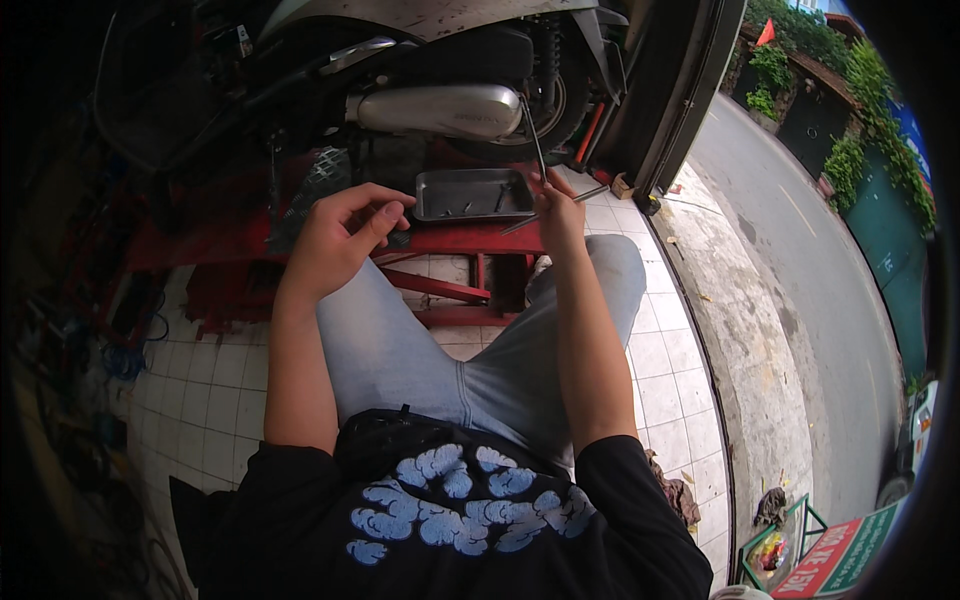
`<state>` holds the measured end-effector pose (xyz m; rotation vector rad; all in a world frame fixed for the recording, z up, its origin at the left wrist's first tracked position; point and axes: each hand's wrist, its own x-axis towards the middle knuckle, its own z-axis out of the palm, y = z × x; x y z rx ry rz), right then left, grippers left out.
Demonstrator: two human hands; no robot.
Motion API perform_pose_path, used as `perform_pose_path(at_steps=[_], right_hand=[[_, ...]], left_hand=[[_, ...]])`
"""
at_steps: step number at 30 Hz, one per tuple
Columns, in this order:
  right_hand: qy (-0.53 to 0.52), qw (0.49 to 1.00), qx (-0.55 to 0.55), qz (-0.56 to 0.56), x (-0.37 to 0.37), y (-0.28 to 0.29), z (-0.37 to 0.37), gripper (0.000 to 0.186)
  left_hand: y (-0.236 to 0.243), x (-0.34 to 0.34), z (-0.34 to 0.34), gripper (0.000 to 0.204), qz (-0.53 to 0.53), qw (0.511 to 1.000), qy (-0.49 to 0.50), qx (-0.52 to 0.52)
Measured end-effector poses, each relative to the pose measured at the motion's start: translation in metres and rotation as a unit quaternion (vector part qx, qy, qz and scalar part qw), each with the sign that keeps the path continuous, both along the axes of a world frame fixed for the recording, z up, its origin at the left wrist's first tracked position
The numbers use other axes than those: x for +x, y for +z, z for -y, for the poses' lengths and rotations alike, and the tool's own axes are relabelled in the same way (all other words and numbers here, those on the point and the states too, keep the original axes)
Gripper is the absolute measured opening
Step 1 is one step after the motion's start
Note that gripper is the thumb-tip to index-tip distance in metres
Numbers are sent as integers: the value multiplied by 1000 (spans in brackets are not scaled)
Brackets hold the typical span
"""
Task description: The person removes bolts from a motorcycle engine cover using a T-handle socket wrench and places them into a metal tray.
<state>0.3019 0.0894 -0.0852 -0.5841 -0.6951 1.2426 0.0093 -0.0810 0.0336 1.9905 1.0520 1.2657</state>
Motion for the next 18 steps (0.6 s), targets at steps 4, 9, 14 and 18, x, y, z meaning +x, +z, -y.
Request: perform_pose_path(at_steps=[4,9,14,18], right_hand=[[-152,931,47,328,-2,-9,-5,41],[-277,752,102,590,-3,-10,3,45],[-345,586,83,728,-3,-8,11,47],[-346,575,67,738,-10,-3,17,46]], left_hand=[[2,2,0,22,-6,1000,-1,3],[1,1,1,22,-8,1000,5,-3],[1,1,0,22,-3,1000,1,-1],[2,1,1,22,-7,1000,3,-1]])
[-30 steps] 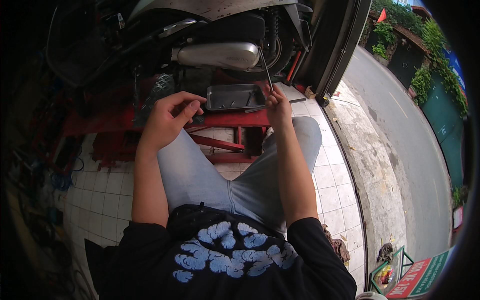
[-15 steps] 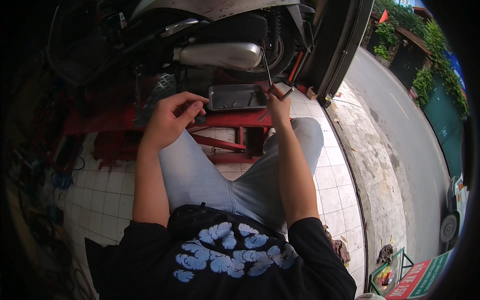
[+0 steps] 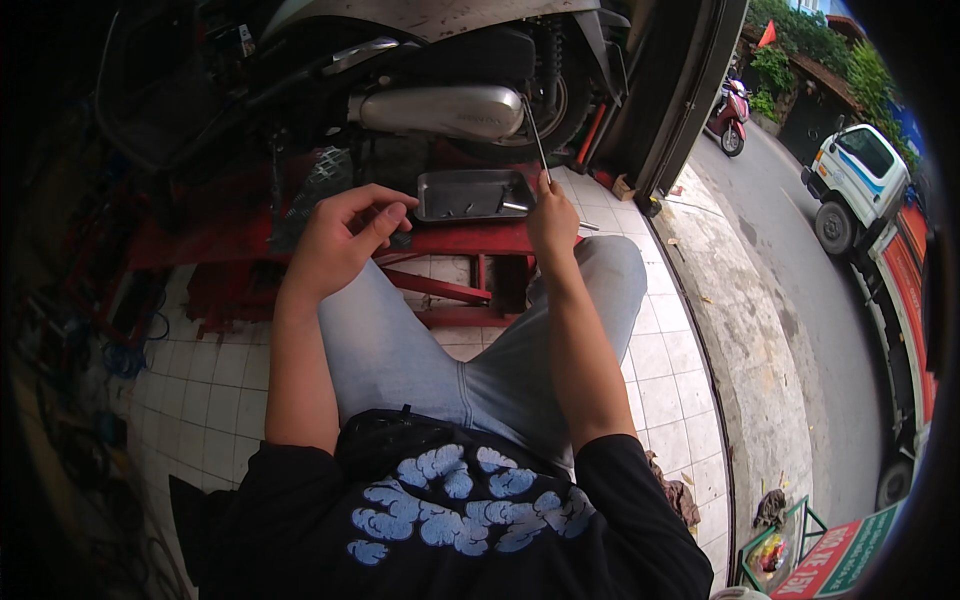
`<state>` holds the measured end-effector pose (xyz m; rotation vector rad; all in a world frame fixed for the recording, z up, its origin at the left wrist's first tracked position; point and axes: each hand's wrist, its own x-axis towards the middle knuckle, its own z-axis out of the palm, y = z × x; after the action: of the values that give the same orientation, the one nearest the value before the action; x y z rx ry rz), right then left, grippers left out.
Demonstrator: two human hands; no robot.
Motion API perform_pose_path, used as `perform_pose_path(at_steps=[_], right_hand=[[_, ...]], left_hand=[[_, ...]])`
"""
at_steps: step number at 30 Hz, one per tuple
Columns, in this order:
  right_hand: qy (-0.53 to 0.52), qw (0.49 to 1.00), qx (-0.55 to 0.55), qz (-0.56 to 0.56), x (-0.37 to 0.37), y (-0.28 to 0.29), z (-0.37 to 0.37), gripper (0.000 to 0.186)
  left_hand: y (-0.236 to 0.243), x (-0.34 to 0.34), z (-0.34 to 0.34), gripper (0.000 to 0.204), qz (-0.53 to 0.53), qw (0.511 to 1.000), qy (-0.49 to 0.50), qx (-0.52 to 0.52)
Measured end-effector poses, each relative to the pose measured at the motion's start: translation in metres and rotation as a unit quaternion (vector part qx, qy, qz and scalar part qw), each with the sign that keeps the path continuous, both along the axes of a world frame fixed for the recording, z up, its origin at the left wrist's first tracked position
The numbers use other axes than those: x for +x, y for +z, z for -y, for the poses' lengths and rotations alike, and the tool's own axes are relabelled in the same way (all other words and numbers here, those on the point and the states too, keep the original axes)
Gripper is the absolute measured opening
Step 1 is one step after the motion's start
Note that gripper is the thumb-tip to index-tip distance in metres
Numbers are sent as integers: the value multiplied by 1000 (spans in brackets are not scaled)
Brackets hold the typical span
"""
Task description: The person removes bolts from a motorcycle engine cover using a T-handle socket wrench and places them into a metal tray.
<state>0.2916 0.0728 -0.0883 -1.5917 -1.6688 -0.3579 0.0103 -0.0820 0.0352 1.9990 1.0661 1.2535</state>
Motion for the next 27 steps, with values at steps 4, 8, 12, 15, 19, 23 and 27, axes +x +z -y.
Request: perform_pose_path(at_steps=[4,8,12,15,19,23,27], right_hand=[[22,998,32,-45,-2,-2,4,43],[80,971,68,-215,-3,-7,2,40],[121,924,-11,-363,1,-2,-2,40],[158,894,-15,-420,7,-4,-9,38],[215,819,-15,-532,6,-8,-16,36],[273,729,-41,-626,7,-7,-17,41],[301,690,-47,-656,10,-11,-20,43]], left_hand=[[1,-2,1,22,3,1000,4,0],[0,-2,0,22,11,1000,0,-2],[2,-2,2,22,-2,1000,5,-4],[1,-2,1,22,0,1000,3,-2],[1,-2,0,22,3,1000,1,-4],[2,-2,1,22,-2,1000,6,-9],[2,-2,1,22,-2,1000,5,-9]])
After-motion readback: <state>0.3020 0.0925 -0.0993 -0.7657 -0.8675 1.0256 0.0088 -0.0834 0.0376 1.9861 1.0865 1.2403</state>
